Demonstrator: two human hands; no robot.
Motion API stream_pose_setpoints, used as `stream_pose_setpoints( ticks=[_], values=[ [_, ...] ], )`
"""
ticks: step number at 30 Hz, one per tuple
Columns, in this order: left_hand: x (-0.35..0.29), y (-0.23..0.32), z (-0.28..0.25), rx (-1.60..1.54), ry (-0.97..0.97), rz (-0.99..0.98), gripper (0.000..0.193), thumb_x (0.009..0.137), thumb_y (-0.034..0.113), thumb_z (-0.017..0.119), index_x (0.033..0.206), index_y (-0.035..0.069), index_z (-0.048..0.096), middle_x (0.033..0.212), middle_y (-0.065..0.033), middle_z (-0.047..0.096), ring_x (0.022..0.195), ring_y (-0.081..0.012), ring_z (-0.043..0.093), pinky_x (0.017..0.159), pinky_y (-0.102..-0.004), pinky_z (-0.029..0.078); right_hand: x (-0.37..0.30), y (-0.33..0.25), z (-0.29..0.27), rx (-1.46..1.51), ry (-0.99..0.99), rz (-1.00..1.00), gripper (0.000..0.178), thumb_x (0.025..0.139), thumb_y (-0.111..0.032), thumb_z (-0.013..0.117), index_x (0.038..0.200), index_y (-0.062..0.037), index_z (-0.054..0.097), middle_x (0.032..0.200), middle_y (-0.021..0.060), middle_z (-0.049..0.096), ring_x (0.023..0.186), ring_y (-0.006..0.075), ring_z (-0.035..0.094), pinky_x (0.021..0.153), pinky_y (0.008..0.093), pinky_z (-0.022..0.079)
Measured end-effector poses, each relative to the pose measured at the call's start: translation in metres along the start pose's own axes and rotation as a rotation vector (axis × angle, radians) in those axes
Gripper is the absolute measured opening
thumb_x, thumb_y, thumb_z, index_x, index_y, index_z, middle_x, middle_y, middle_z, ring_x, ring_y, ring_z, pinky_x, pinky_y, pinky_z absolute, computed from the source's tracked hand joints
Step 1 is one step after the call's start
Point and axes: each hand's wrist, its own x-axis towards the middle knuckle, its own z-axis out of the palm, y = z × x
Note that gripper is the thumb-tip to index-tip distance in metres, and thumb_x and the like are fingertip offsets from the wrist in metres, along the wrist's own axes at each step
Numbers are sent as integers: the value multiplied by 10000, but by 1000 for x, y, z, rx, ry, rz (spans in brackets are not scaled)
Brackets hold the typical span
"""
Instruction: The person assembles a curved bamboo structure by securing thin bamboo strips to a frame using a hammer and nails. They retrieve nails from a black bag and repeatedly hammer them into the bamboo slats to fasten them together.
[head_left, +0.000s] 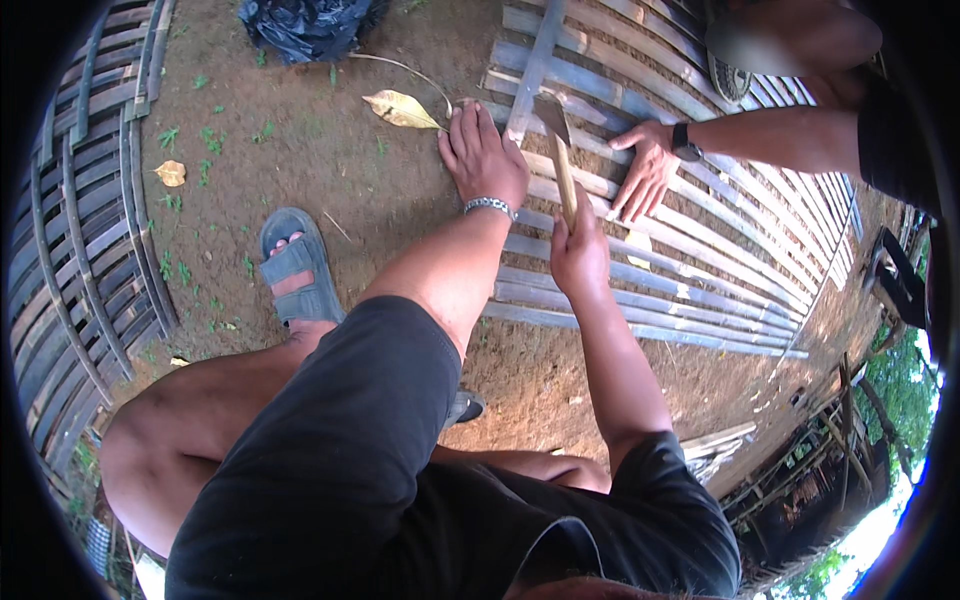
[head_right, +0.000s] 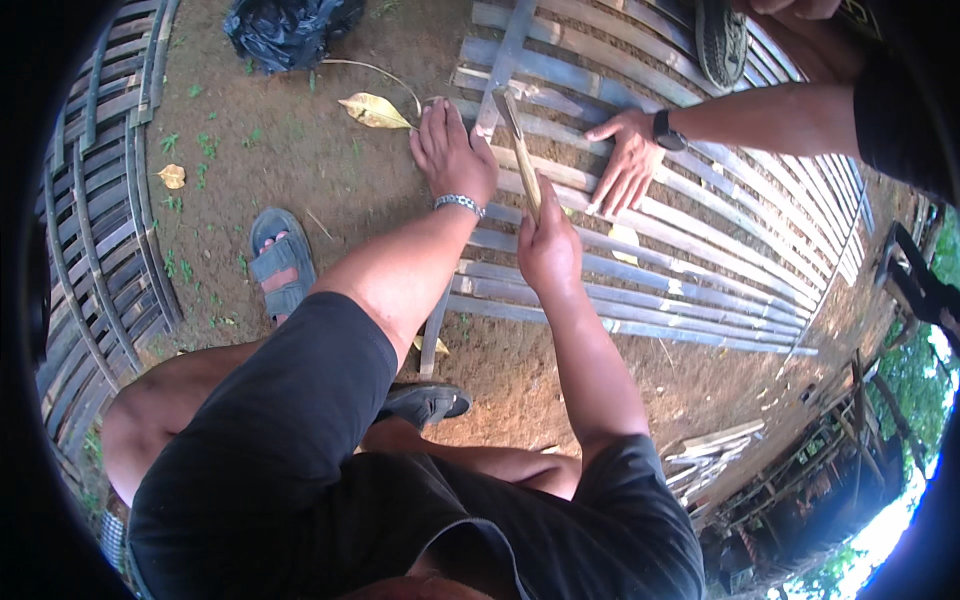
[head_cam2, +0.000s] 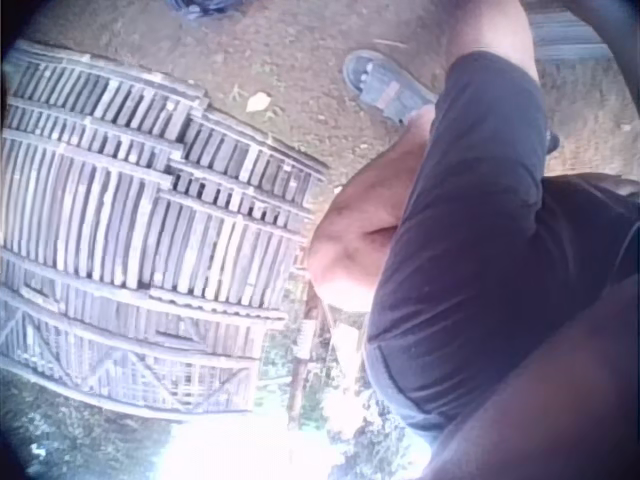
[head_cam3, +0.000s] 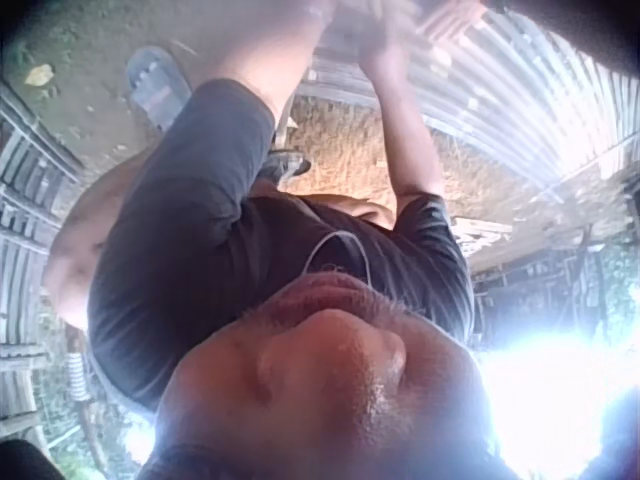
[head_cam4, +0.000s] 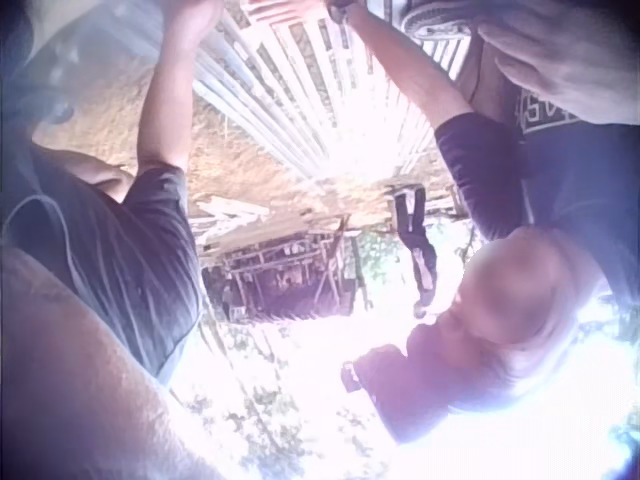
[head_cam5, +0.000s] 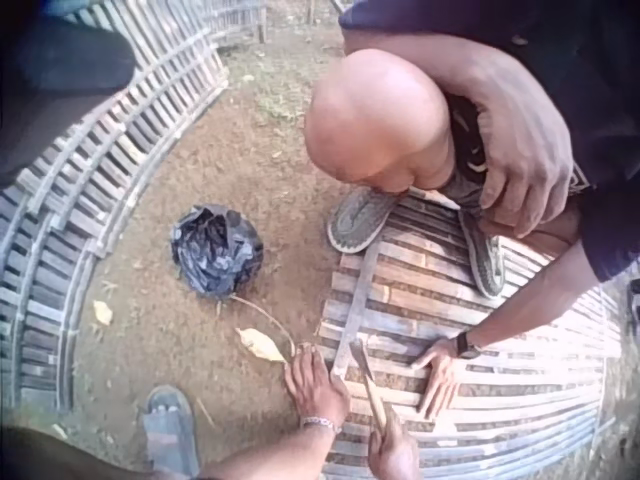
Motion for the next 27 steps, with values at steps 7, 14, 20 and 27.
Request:
stream_pose_setpoints(
  ticks=[7,14,20,27],
  values=[
    [1,-1,-2,19,20,19,575,932,247,549,1423,-43,472,1545,-184,417,1473,-356,323,1214,-577,176,0,-5,-5,11,-94,111,538,945,-75,605,1459,-93,447,1203,279,659,979,473,680,821,515,560],
    [1,-2,-4,17,26,22,543,933,226,550,1408,-32,490,1529,-187,433,1460,-357,339,1204,-583,191,-5,-6,-4,90,207,-175,552,957,-85,600,1480,-76,425,1222,280,652,1024,469,670,834,509,558],
    [1,-1,-1,-5,20,9,552,939,241,546,1411,-40,494,1537,-188,427,1461,-358,338,1208,-577,178,6,2,1,77,-25,-1,551,937,-65,599,1465,-99,448,1194,289,655,994,491,657,817,528,552],
    [2,-1,-2,0,37,22,559,928,243,548,1407,-42,500,1533,-193,429,1461,-357,339,1210,-575,176,4,4,6,59,-75,86,537,924,-53,605,1441,-38,459,1250,291,636,1051,478,652,850,517,550]
  ],
)
